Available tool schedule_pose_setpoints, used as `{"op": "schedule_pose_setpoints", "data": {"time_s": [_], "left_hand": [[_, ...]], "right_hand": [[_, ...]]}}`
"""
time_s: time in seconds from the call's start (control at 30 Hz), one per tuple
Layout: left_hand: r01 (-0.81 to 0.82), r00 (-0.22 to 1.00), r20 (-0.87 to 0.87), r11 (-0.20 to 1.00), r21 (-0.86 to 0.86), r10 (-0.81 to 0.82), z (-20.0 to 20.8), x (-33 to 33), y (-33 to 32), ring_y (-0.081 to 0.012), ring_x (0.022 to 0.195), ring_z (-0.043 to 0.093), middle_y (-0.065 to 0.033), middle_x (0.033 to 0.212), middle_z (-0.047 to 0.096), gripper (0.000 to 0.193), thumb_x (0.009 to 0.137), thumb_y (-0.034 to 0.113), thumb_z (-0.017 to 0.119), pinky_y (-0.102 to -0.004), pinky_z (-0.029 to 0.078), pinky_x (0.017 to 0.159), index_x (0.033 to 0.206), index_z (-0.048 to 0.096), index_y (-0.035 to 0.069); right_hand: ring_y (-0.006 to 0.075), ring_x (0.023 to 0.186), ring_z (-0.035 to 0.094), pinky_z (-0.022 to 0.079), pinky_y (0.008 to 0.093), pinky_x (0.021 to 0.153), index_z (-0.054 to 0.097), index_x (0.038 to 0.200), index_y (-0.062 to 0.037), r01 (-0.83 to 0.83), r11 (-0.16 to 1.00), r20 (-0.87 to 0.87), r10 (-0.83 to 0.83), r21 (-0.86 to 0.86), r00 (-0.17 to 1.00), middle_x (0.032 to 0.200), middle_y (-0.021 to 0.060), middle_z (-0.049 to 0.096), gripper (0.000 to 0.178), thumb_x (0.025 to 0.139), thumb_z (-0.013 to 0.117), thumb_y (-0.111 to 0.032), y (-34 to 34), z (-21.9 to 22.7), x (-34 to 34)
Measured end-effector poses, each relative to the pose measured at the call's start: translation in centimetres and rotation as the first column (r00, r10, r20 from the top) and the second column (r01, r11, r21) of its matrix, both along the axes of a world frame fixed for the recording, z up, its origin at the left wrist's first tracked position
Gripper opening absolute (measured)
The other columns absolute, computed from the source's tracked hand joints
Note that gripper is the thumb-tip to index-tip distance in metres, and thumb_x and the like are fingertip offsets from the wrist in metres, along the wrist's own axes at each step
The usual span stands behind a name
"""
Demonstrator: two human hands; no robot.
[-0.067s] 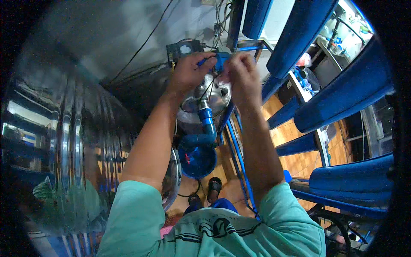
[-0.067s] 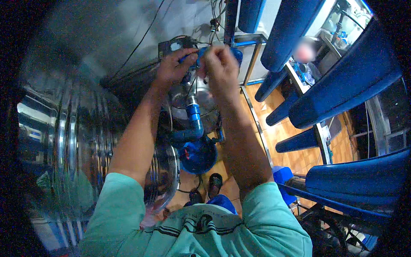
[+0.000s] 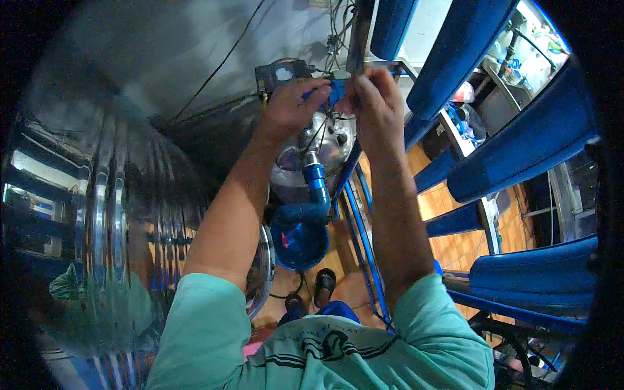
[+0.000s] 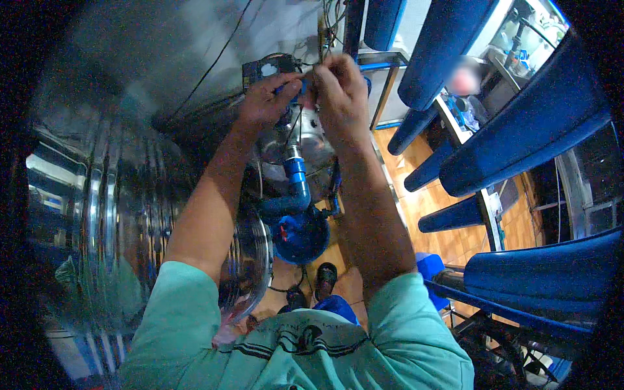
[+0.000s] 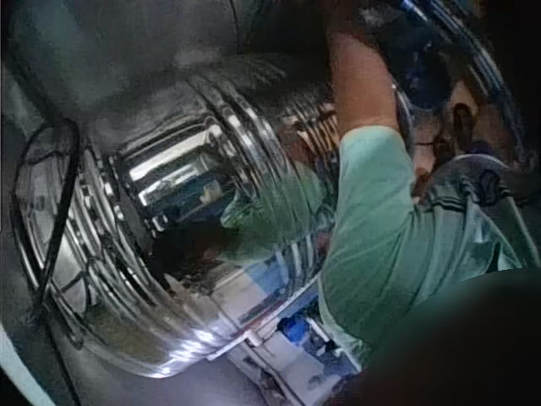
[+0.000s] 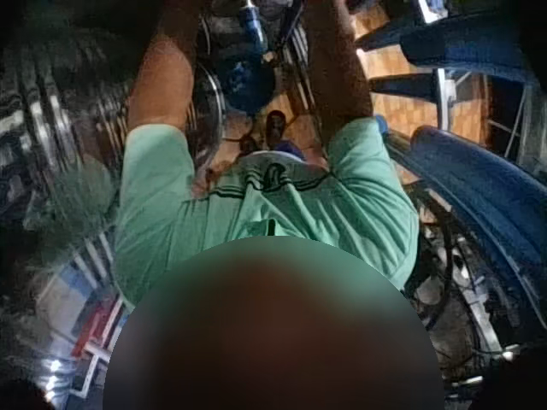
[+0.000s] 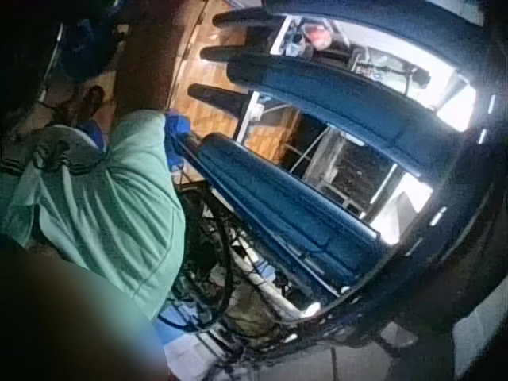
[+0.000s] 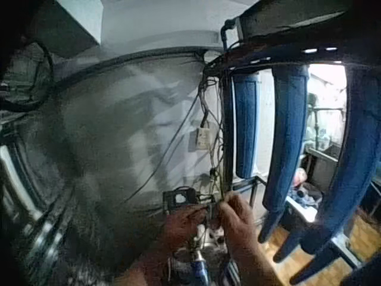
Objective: The person is working on a mechanical pump, manipulating wires and adjusting components. They appear to be troubleshooting or repairing the pump, focusing on the electrical connections and the pump body.
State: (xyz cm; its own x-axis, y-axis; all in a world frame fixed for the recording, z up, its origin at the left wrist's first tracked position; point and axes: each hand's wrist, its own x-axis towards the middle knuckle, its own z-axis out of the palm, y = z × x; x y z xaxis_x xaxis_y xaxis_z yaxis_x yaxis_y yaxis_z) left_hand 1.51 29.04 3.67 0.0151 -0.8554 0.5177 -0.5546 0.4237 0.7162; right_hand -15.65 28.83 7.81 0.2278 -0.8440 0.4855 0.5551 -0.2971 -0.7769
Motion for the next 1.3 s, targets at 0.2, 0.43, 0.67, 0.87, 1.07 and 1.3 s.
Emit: {"op": "schedule_pose_setpoints", "data": {"time_s": [0.2,0.43,0.67,0.87,1.07,1.3], "left_hand": [[0.039,0.998,-0.044,0.999,0.024,-0.038,1.7,-0.8,0.9,-0.0274,0.096,0.067,-0.0178,0.101,0.069,0.031,0.096,0.028,0.057,-0.0354,0.050,0.086,0.107,0.068,0.002],[0.062,0.985,-0.159,0.997,-0.050,-0.069,0.6,-0.5,-0.1,-0.0270,0.090,0.067,-0.0183,0.096,0.069,0.034,0.097,0.031,0.055,-0.0362,0.050,0.081,0.105,0.068,0.001],[0.027,0.995,-0.094,0.999,0.027,-0.024,2.1,-0.8,1.0,-0.0300,0.095,0.066,-0.0194,0.099,0.068,0.037,0.096,0.033,0.055,-0.0376,0.049,0.084,0.107,0.067,0.000],[-0.010,0.999,0.045,0.995,-0.101,0.014,1.5,0.0,0.6,-0.0356,0.103,0.062,-0.0186,0.109,0.066,0.036,0.094,0.033,0.056,-0.0404,0.046,0.093,0.112,0.066,0.003],[-0.223,0.967,-0.170,0.954,-0.201,0.191,-3.1,-2.3,8.5,-0.0273,0.104,0.061,-0.0142,0.114,0.064,0.032,0.088,0.026,0.066,-0.0382,0.046,0.093,0.113,0.067,0.005],[-0.352,0.762,-0.454,0.883,0.310,0.463,-4.7,-5.5,9.3,-0.0177,0.078,0.065,-0.0089,0.089,0.072,0.029,0.088,0.029,0.068,-0.0299,0.050,0.076,0.099,0.072,0.002]], "right_hand": [[0.0110,0.065,0.052,0.047,0.0272,0.060,0.054,0.099,-0.0039,0.012,0.999,-0.138,-0.007,0.031,0.990,0.080,0.0036,0.055,0.014,0.091,0.059,-0.014,-1.8,3.3,1.8],[0.0104,0.056,0.043,0.039,0.0260,0.052,0.051,0.102,-0.0051,0.049,0.974,-0.023,-0.045,0.221,0.999,0.072,0.0005,0.046,0.015,0.089,0.056,-0.008,-4.6,4.6,2.8],[0.0107,0.061,0.051,0.044,0.0268,0.054,0.052,0.101,-0.0040,0.093,0.994,-0.229,-0.079,0.050,0.970,0.078,0.0025,0.053,0.015,0.087,0.058,-0.007,-4.8,5.2,3.2],[0.0087,0.068,0.056,0.048,0.0244,0.058,0.058,0.094,-0.0013,0.069,0.988,-0.242,-0.101,-0.137,0.965,0.078,0.0024,0.060,0.009,0.090,0.059,-0.009,-0.5,3.9,-0.2],[0.0107,0.071,0.062,0.050,0.0267,0.064,0.061,0.094,-0.0017,0.212,0.939,-0.637,-0.341,-0.271,0.691,0.077,0.0049,0.065,0.007,0.088,0.064,-0.004,3.8,-2.3,-1.3],[0.0405,0.076,0.065,0.052,0.0463,0.066,0.064,0.098,-0.0056,0.195,0.895,-0.714,-0.439,-0.401,0.545,0.083,0.0202,0.066,0.013,0.087,0.060,-0.012,5.5,-5.9,-0.5]]}}
